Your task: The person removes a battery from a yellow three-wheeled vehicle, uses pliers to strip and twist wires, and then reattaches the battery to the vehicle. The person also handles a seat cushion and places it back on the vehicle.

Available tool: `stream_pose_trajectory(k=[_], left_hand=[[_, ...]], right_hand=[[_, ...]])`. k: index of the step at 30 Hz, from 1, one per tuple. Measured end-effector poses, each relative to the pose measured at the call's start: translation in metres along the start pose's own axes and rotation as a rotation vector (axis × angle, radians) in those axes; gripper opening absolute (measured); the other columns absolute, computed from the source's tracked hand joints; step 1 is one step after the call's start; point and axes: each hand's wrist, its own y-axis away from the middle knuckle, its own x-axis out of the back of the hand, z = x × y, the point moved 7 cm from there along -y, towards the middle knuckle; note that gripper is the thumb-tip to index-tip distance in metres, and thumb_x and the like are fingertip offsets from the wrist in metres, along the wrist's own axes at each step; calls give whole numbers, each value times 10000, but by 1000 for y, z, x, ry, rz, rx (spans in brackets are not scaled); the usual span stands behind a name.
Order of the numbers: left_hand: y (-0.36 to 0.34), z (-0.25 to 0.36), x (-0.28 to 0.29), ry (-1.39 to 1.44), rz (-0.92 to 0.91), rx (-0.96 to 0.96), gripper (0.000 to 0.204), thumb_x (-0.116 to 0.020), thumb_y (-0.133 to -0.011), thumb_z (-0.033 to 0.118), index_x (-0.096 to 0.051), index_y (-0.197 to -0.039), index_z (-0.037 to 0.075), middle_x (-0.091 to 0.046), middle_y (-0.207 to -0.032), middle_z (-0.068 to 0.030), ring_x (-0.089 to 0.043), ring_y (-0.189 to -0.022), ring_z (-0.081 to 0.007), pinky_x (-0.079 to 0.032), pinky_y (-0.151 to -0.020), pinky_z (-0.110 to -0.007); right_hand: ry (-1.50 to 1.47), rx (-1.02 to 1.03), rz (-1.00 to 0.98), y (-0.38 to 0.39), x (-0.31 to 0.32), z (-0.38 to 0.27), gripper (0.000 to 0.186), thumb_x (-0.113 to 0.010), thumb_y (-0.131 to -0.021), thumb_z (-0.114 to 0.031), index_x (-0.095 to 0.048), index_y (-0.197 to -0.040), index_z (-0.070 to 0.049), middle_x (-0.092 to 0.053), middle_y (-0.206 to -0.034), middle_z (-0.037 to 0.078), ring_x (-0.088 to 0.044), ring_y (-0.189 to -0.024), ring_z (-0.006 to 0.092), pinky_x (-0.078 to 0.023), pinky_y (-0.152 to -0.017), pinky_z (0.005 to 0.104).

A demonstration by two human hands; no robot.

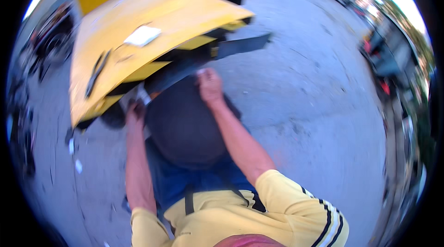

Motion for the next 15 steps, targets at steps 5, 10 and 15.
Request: stream_pose_trajectory(k=[5,10,15], left_hand=[[21,12,-20,-394,74,-339,200,-717,-974,18,-667,-1168,22,-671,-1003,-59,-608,-863,-156,-512,-804,-305],[59,50,-58,-891,126,-685,217,-745,-970,87,-678,-1145,-21,-700,-1073,-83,-659,-972,-209,-527,-831,-353],[85,57,-94,-1604,105,-1084,321,-760,-963,155,-668,-1197,-45,-694,-1156,-178,-637,-1076,-357,-506,-944,-485]], right_hand=[[-78,27,8,-4,9,-13,318,-603,-1071,-316,-670,-968,-23,-700,-706,90,-703,-680,213,-526,-681,371],[-93,31,18,0,10,-14,302,-593,-1072,-317,-662,-995,-34,-704,-713,124,-723,-709,304,-541,-710,430],[-71,33,16,3,9,-15,310,-589,-1072,-320,-651,-975,-32,-705,-715,133,-717,-719,337,-539,-719,458]])
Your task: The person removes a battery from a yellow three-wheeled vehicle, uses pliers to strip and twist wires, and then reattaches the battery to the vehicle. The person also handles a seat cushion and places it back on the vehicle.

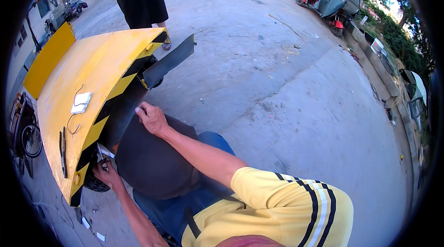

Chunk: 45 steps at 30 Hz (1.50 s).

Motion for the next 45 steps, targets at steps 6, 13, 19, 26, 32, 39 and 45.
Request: stream_pose_trajectory(k=[6,13,19,26,32,39,45], left_hand=[[-12,37,15,-237,-147,-160,328,-726,-990,192,-672,-1242,-11,-663,-1230,-208,-600,-1140,-426,-477,-972,-532],[-24,19,19,-195,-56,-340,307,-705,-1003,173,-670,-1265,17,-726,-1157,-211,-645,-1059,-435,-513,-890,-524],[-28,0,13,-28,-7,-116,338,-703,-983,166,-687,-1286,16,-725,-1194,-240,-657,-1127,-433,-521,-941,-510],[-21,66,34,-366,-44,-343,259,-671,-992,100,-663,-1211,-39,-681,-1185,-285,-645,-1071,-484,-520,-896,-519],[-14,49,13,-93,-329,-48,276,-564,-1058,99,-632,-1203,-126,-637,-1176,-354,-616,-1091,-515,-497,-914,-527],[-5,67,19,111,-359,79,449,-509,-1116,262,-589,-1296,-142,-612,-1280,-343,-604,-1149,-485,-470,-987,-521],[-6,33,8,47,-358,86,488,-545,-1109,306,-588,-1314,-135,-581,-1328,-346,-585,-1213,-499,-461,-1061,-515]], right_hand=[[19,28,13,-2,-1,2,308,-600,-1067,-312,-652,-964,-26,-702,-715,108,-708,-694,278,-537,-699,415],[22,22,-1,-2,-2,0,313,-594,-1068,-318,-650,-963,-28,-705,-719,108,-711,-699,285,-540,-708,418],[-1,-4,-9,-2,0,-1,322,-596,-1069,-331,-649,-969,-29,-705,-720,109,-714,-706,278,-538,-709,413],[-6,16,2,-2,3,0,319,-579,-1067,-335,-653,-981,-37,-708,-717,136,-722,-746,361,-540,-737,482],[-16,-2,-19,-2,-1,2,317,-581,-1065,-337,-656,-996,-36,-711,-731,138,-724,-754,352,-540,-746,471],[-4,-10,-10,-1,-1,2,317,-601,-1064,-317,-656,-977,-18,-705,-717,105,-715,-702,269,-531,-696,402],[25,29,-11,-3,-2,2,323,-595,-1068,-318,-657,-971,-17,-706,-717,105,-713,-694,262,-531,-693,401]])
